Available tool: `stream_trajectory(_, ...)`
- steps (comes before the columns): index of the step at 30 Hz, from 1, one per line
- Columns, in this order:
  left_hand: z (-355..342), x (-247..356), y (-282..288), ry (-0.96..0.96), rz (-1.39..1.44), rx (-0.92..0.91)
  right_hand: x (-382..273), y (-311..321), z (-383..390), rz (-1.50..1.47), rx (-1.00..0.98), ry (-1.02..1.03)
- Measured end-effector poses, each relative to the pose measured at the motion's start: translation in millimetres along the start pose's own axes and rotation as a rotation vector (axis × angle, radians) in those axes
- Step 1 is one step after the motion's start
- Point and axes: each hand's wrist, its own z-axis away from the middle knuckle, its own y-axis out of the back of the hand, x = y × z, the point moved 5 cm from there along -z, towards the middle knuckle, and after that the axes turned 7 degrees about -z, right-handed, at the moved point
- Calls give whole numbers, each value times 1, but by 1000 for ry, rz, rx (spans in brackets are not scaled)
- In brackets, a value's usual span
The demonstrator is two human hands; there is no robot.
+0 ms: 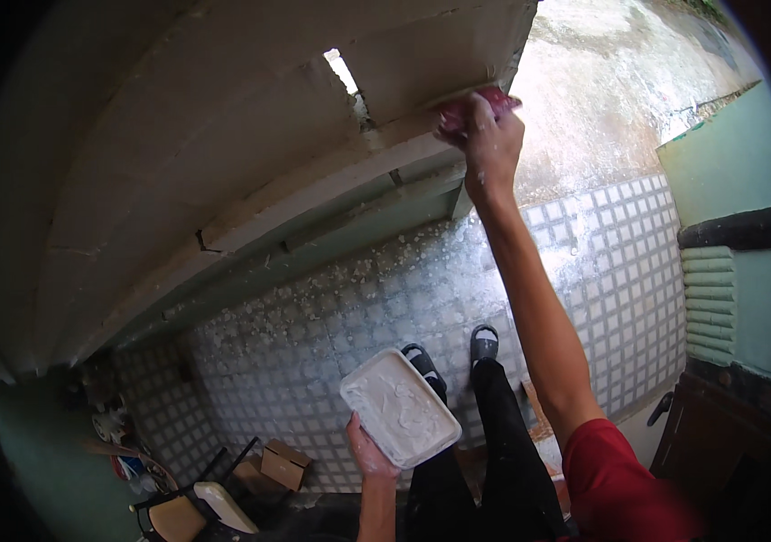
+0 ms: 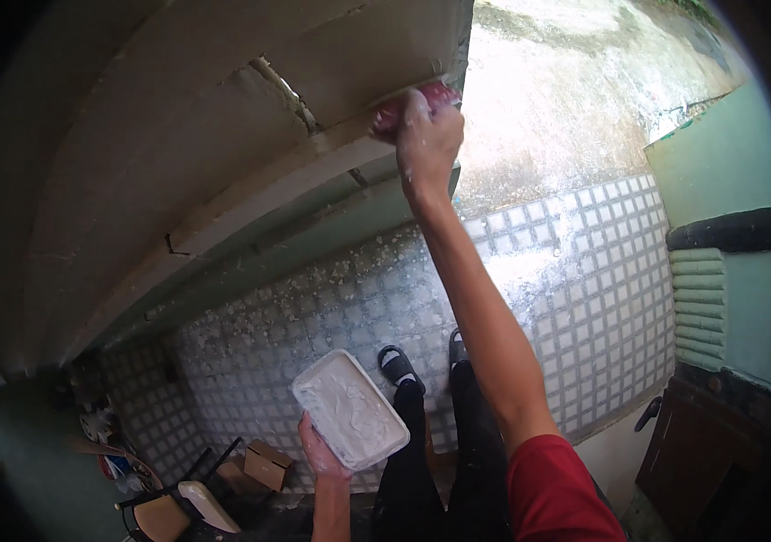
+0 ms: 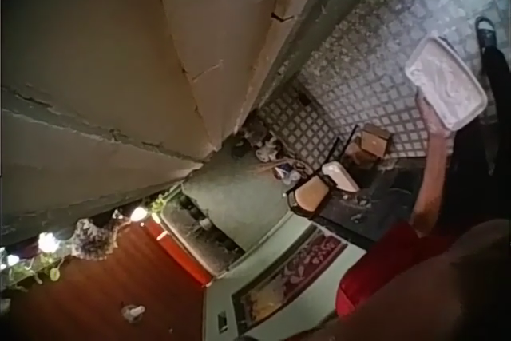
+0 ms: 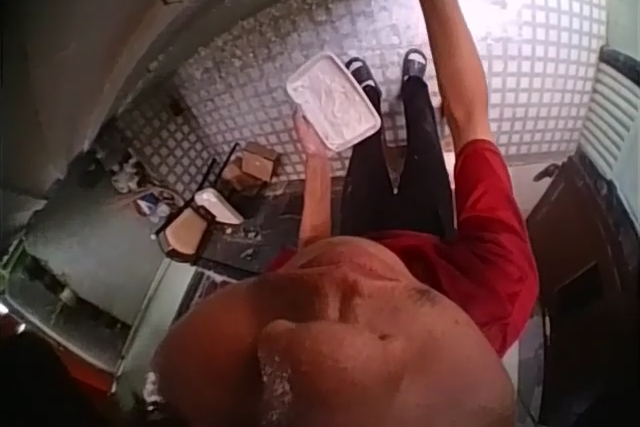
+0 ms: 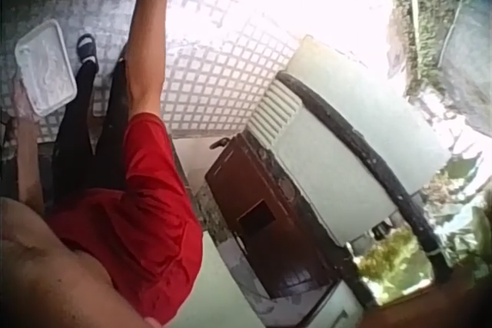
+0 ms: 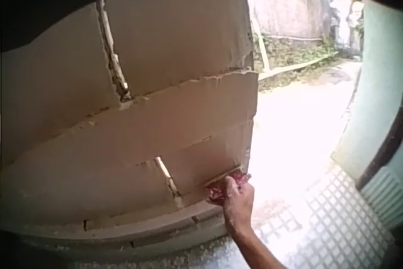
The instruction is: Applying plaster or filler to cracks and joints in a ceiling or wall using a putty knife.
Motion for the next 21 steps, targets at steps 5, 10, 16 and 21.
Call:
stream_trajectory(5,-2,0,-4,13,25,-29,-16,-24,10,79,-120,133)
stream_trajectory(10,3,3,-2,-5,14,-11,-18,-10,40,119,-118,216)
stream_trajectory(16,3,0,0,2,23,-8,10,-18,9,66,-35,-22)
stream_trajectory(21,4,0,4,1,21,-6,-14,-54,42,-28,-172,57)
